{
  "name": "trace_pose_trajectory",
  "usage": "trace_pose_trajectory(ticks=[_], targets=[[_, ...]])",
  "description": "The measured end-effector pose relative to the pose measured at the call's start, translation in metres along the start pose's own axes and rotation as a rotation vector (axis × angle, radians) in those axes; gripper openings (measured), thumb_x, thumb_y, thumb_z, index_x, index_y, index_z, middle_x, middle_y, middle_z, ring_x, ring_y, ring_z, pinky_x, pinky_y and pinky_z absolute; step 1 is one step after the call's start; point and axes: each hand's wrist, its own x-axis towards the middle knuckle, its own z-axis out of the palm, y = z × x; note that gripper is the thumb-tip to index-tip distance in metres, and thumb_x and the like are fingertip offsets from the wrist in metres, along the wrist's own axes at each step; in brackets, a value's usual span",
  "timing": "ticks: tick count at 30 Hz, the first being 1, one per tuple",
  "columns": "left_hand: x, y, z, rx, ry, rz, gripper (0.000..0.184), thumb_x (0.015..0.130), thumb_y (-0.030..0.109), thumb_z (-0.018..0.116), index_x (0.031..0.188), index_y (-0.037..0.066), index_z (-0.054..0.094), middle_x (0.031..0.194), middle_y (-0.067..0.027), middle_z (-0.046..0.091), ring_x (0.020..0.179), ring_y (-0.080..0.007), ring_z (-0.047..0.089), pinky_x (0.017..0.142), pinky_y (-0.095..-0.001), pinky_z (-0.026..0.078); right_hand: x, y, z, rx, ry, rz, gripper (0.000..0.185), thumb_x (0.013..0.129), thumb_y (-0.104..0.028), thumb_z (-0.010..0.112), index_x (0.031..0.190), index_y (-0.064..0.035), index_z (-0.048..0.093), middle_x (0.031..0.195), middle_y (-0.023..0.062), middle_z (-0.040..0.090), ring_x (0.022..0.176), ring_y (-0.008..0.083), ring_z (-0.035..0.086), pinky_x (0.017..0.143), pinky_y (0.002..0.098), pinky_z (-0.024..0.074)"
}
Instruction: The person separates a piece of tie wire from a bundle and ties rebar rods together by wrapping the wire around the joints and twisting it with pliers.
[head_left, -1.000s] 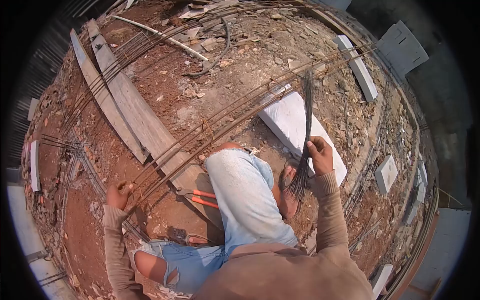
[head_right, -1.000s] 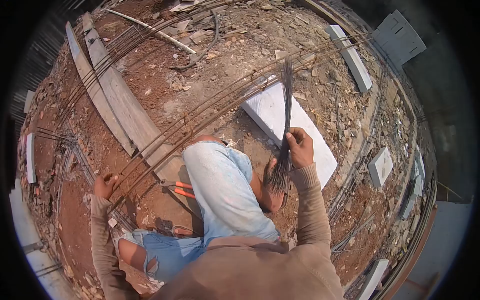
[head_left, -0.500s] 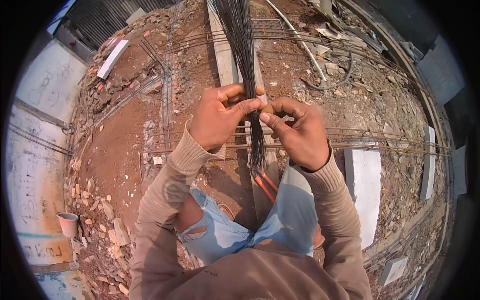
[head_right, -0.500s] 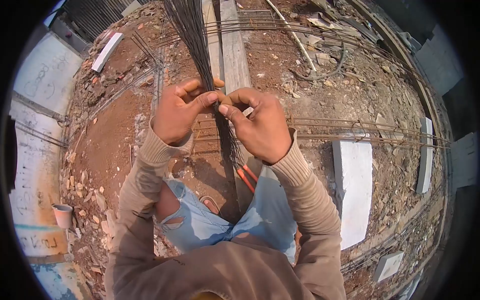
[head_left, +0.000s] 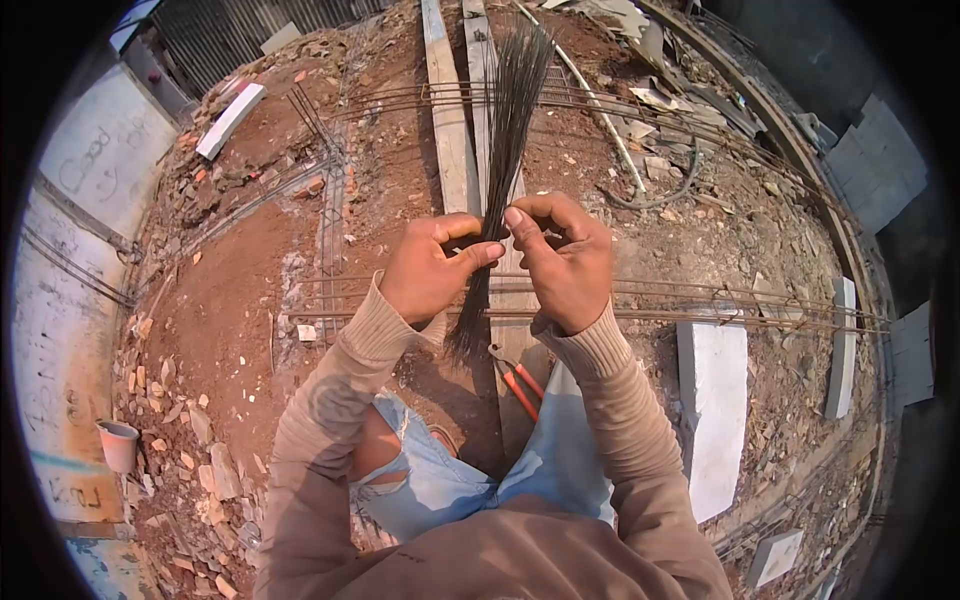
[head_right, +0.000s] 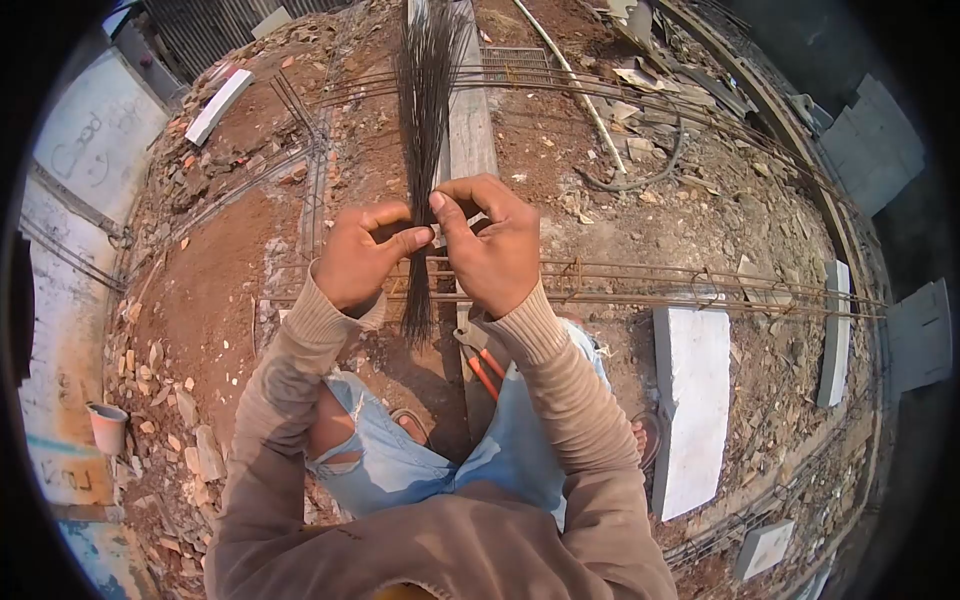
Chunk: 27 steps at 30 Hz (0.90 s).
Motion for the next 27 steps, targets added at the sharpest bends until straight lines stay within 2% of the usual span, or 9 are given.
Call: trace_pose_trajectory(ticks=[8, 13, 16, 18, 19, 21, 23, 25, 27], targets=[[-0.003, 0.001, -0.007, -0.009, -0.044, -0.084, 0.019, 0.090, 0.014, 0.068, 0.086, -0.004, 0.063, 0.070, -0.0007, 0.059, 0.070, -0.0050, 0.049, 0.063, -0.0268, 0.045, 0.004, 0.008, 0.015, 0.232, 0.046, 0.078, 0.014, 0.097, -0.013, 0.062, 0.096, 0.0004, 0.059, 0.074, 0.0007, 0.058, 0.066, 0.0058, 0.054, 0.056, 0.0221, 0.0443], [0.000, -0.025, -0.006, -0.268, -0.101, -0.127, 0.017, 0.091, 0.013, 0.068, 0.098, -0.003, 0.067, 0.083, -0.0021, 0.066, 0.077, -0.0067, 0.058, 0.073, -0.0261, 0.050, 0.013, 0.011, 0.011, 0.318, 0.080, 0.063, 0.013, 0.099, -0.014, 0.059, 0.098, -0.0016, 0.056, 0.075, 0.0015, 0.060, 0.064, 0.0064, 0.056, 0.054, 0.0219, 0.0458], [-0.001, -0.047, -0.013, -0.117, -0.194, -0.163, 0.017, 0.092, 0.014, 0.067, 0.098, -0.002, 0.067, 0.085, -0.0026, 0.066, 0.079, -0.0089, 0.059, 0.075, -0.0282, 0.049, 0.041, 0.006, -0.019, 0.354, 0.423, -0.143, 0.015, 0.102, -0.014, 0.052, 0.101, 0.0013, 0.052, 0.084, 0.0094, 0.064, 0.071, 0.0158, 0.067, 0.061, 0.0260, 0.0568], [-0.008, -0.073, -0.023, -0.032, -0.246, -0.184, 0.017, 0.092, 0.015, 0.067, 0.099, -0.001, 0.067, 0.085, -0.0026, 0.066, 0.080, -0.0093, 0.059, 0.077, -0.0293, 0.049, 0.060, -0.015, -0.062, 0.421, 0.631, -0.288, 0.016, 0.103, -0.013, 0.045, 0.101, 0.0030, 0.046, 0.094, 0.0196, 0.063, 0.081, 0.0323, 0.071, 0.068, 0.0396, 0.0645], [-0.018, -0.084, -0.029, 0.055, -0.309, -0.195, 0.017, 0.092, 0.015, 0.067, 0.100, 0.000, 0.067, 0.084, -0.0025, 0.066, 0.081, -0.0097, 0.059, 0.078, -0.0304, 0.048, 0.067, -0.025, -0.085, 0.462, 0.714, -0.313, 0.014, 0.103, -0.012, 0.046, 0.098, 0.0013, 0.045, 0.089, 0.0173, 0.062, 0.068, 0.0276, 0.067, 0.054, 0.0338, 0.0590], [-0.046, -0.103, -0.045, 0.080, -0.325, -0.272, 0.020, 0.092, 0.017, 0.067, 0.102, 0.000, 0.067, 0.084, -0.0027, 0.067, 0.083, -0.0110, 0.059, 0.080, -0.0303, 0.047, 0.068, -0.028, -0.136, 0.606, 0.630, -0.439, 0.013, 0.102, -0.011, 0.048, 0.097, 0.0006, 0.048, 0.081, 0.0126, 0.059, 0.053, 0.0159, 0.053, 0.043, 0.0248, 0.0428], [-0.092, -0.146, -0.066, 0.105, -0.267, -0.471, 0.018, 0.091, 0.017, 0.067, 0.097, 0.000, 0.066, 0.082, -0.0034, 0.067, 0.080, -0.0099, 0.058, 0.075, -0.0299, 0.048, 0.055, -0.036, -0.147, 0.387, 0.515, -0.266, 0.014, 0.101, -0.010, 0.053, 0.091, -0.0008, 0.051, 0.072, 0.0071, 0.054, 0.049, 0.0093, 0.039, 0.041, 0.0217, 0.0282], [-0.139, -0.171, -0.077, 0.120, -0.271, -0.773, 0.025, 0.092, 0.022, 0.068, 0.100, -0.002, 0.064, 0.079, -0.0035, 0.064, 0.075, -0.0118, 0.056, 0.069, -0.0328, 0.047, 0.028, -0.036, -0.108, 0.108, 0.254, -0.052, 0.012, 0.098, -0.011, 0.059, 0.093, -0.0002, 0.059, 0.072, 0.0017, 0.056, 0.053, 0.0051, 0.041, 0.044, 0.0198, 0.0290], [-0.228, -0.266, -0.075, 0.136, -0.284, -0.744, 0.029, 0.090, 0.023, 0.071, 0.107, 0.001, 0.065, 0.086, -0.0101, 0.069, 0.077, -0.0180, 0.063, 0.070, -0.0350, 0.050, 0.000, -0.017, -0.072, -0.162, -0.044, 0.116, 0.009, 0.095, -0.008, 0.063, 0.097, 0.0010, 0.062, 0.075, 0.0019, 0.059, 0.060, 0.0069, 0.050, 0.053, 0.0216, 0.0372]])
